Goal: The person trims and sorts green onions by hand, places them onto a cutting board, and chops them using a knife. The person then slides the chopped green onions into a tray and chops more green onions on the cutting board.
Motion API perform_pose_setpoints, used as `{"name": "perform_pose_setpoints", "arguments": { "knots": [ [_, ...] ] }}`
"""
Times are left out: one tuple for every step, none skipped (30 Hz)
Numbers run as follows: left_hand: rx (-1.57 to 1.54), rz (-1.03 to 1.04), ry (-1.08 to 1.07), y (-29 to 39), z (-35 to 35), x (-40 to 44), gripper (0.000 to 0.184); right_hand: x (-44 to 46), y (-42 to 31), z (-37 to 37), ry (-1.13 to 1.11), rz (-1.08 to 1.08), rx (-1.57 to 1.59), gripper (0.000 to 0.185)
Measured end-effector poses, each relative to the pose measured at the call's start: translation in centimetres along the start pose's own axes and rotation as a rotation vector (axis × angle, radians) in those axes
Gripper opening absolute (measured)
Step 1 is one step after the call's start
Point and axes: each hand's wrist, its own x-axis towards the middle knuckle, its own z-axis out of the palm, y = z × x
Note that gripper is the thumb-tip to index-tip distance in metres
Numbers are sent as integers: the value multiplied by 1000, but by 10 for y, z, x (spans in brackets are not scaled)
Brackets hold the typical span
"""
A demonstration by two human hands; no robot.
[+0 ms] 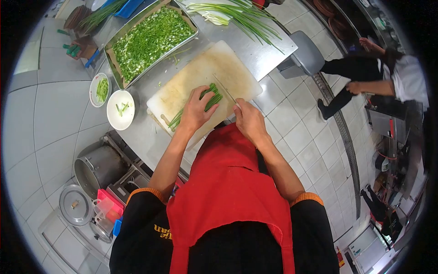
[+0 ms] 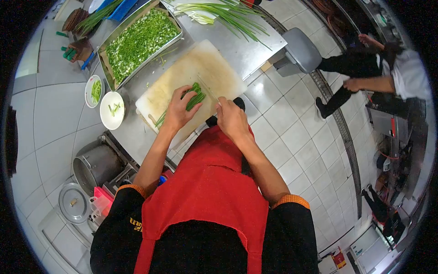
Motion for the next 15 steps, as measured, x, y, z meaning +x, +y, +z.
{"name": "perform_pose_setpoints", "arguments": {
  "knots": [
    [9,10,3,1,-1,0,35,1,-1,0,-5,-5,-1,20],
    [10,6,7,1,0,0,35,1,-2,0,-25,-18,-38,20],
    [14,12,15,0,1,-1,36,2,-3,0,-44,-33,-76,20],
    [18,17,24,-1,1,-1,36,2,-5,0,-47,-39,-78,20],
    [19,13,30,-1,1,-1,36,1,-9,-2,-76,-30,-102,20],
    [14,6,18,-1,1,-2,35,1,-11,-3,-105,-23,-126,20],
    [8,-1,7,-1,0,-3,35,1,-11,-2,-110,-30,-129,20],
    [9,-6,13,-2,0,-3,35,2,-8,0,-59,-33,-115,20],
    [8,5,22,-3,1,-3,35,2,-9,0,-9,-35,-101,19],
    [6,18,31,-3,1,-4,35,3,-9,-2,-14,-40,-105,19],
    [6,13,37,-4,2,-5,35,4,-10,-4,-32,-21,-120,19],
    [-9,-2,32,-4,3,-6,34,5,-12,-6,-51,-2,-135,20],
    [-22,-20,29,-4,5,-7,33,5,-10,-7,-58,-10,-139,20],
    [-15,-35,43,-3,7,-7,33,3,-7,-8,-61,-24,-133,21],
    [-44,6,49,-5,10,-6,33,4,-5,-6,-74,-52,-123,23]
  ]
}}
